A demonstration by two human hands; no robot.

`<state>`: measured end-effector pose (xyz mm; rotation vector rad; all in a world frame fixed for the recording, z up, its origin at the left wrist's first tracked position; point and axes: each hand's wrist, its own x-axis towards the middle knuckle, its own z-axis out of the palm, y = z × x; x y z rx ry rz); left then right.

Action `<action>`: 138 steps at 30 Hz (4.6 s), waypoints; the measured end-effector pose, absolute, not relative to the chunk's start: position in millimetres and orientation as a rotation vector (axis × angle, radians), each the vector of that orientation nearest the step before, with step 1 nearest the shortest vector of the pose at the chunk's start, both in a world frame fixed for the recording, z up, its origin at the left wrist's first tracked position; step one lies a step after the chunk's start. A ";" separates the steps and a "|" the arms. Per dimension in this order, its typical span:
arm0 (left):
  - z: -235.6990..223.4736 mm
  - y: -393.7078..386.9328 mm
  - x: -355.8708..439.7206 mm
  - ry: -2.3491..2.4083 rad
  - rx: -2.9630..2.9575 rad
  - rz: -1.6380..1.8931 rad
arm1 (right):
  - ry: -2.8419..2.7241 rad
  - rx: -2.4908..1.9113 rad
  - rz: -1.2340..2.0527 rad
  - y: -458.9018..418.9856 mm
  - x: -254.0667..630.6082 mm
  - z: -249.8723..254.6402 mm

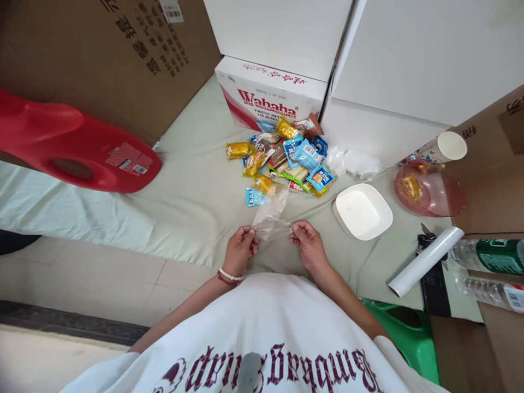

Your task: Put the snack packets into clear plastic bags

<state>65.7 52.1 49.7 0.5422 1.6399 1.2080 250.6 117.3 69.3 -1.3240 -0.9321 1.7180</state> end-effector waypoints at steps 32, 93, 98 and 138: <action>69.5 6.6 45.9 1.480 1.241 1.095 | -1.542 -1.486 1.152 141.2 242.4 63.7; 34.0 95.0 25.3 1.863 2.215 0.854 | -2.497 -1.438 0.559 133.9 279.6 78.5; 31.9 92.5 9.0 1.888 2.060 0.707 | -2.477 -1.210 0.533 111.1 300.0 73.4; 46.8 56.7 -16.9 1.688 1.999 0.327 | -2.798 -1.051 0.693 135.3 251.8 90.7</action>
